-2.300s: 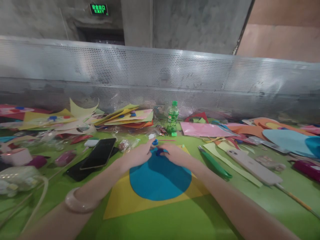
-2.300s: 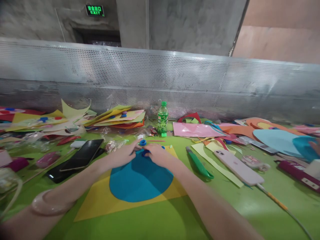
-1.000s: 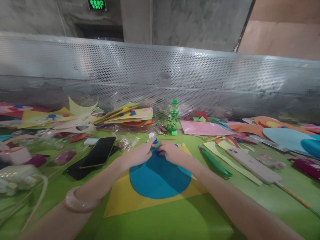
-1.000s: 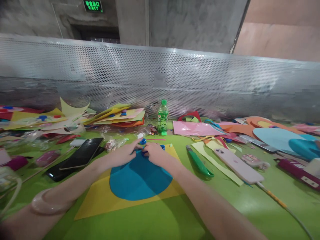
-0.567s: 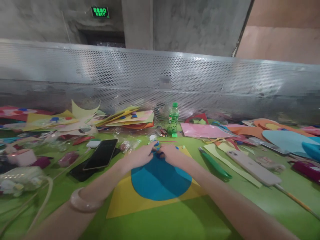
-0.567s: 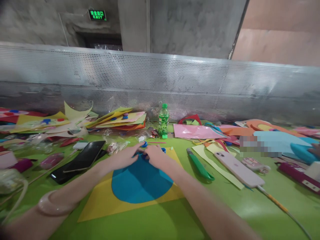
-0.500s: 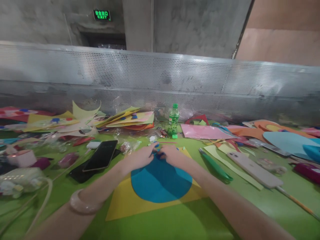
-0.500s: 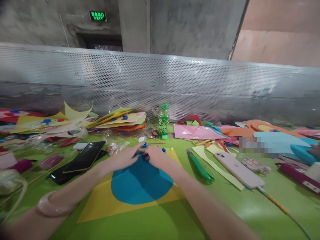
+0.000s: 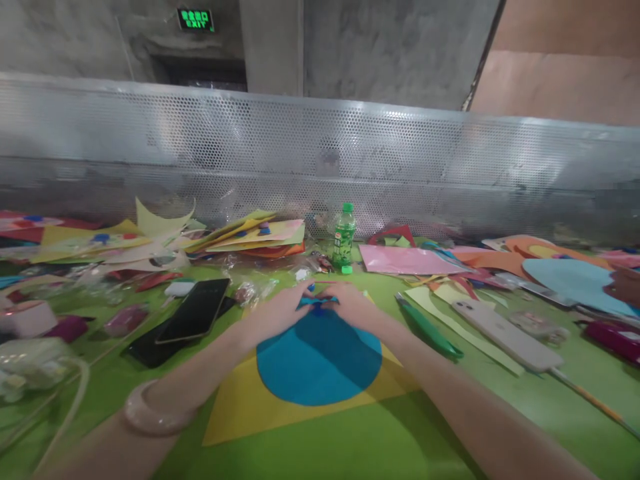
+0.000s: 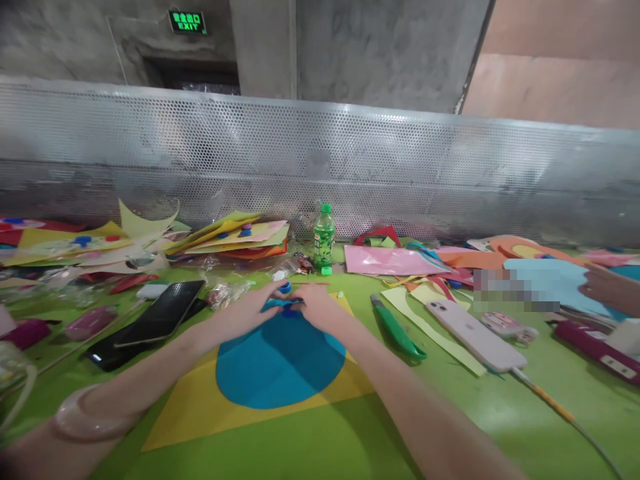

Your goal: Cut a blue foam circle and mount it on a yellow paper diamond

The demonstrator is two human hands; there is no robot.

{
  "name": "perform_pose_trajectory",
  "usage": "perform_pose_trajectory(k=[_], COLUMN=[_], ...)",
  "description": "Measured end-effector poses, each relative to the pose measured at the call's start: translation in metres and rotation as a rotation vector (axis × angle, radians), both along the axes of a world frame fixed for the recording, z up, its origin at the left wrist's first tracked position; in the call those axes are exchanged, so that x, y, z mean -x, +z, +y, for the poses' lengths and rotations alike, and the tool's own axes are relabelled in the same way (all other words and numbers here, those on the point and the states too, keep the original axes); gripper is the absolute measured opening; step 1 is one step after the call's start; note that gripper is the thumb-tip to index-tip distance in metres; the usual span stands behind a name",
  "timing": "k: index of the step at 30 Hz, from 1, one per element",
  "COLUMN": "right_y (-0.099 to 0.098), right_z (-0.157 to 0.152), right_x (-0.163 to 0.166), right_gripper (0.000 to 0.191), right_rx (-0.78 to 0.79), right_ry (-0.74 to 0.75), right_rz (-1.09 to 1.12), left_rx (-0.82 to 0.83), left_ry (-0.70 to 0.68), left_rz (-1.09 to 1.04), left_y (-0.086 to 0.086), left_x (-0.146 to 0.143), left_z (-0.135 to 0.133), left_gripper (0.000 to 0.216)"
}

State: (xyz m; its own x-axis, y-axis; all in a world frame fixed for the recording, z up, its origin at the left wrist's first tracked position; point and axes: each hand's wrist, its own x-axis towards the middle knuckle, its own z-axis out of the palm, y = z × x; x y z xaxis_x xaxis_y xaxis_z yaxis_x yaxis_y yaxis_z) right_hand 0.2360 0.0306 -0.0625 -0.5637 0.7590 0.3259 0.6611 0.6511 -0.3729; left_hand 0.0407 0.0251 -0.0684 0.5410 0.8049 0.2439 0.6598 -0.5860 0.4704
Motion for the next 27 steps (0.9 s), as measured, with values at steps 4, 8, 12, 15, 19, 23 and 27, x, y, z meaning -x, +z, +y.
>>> perform_pose_trajectory(k=[4, 8, 12, 15, 19, 23, 27], right_y=[0.002, 0.004, 0.002, 0.002, 0.003, 0.002, -0.003], right_z=[-0.003, -0.004, -0.003, -0.003, -0.004, -0.003, -0.001], right_x=[0.003, 0.004, 0.004, 0.005, 0.006, 0.007, 0.007], right_gripper=[0.023, 0.021, 0.022, 0.023, 0.021, 0.020, 0.017], right_rx=[-0.018, -0.020, 0.021, 0.022, 0.014, -0.024, -0.022], right_ry=[-0.015, -0.023, -0.004, -0.005, -0.004, 0.016, 0.019], right_rz=[-0.063, -0.092, -0.134, -0.142, -0.162, -0.178, -0.176], left_rx=[0.007, 0.016, 0.036, 0.055, 0.055, 0.051, 0.056], left_ry=[-0.005, -0.011, -0.005, -0.004, -0.013, -0.012, 0.008], left_rz=[-0.033, -0.042, -0.024, -0.014, -0.023, -0.027, -0.029], left_y=[-0.001, -0.004, -0.005, -0.006, -0.008, -0.008, -0.005], left_x=[-0.003, -0.004, -0.003, -0.002, -0.001, -0.001, -0.003], left_z=[0.003, 0.007, 0.008, 0.008, 0.010, 0.010, 0.008], left_gripper=[0.057, 0.057, 0.057, 0.058, 0.058, 0.056, 0.051])
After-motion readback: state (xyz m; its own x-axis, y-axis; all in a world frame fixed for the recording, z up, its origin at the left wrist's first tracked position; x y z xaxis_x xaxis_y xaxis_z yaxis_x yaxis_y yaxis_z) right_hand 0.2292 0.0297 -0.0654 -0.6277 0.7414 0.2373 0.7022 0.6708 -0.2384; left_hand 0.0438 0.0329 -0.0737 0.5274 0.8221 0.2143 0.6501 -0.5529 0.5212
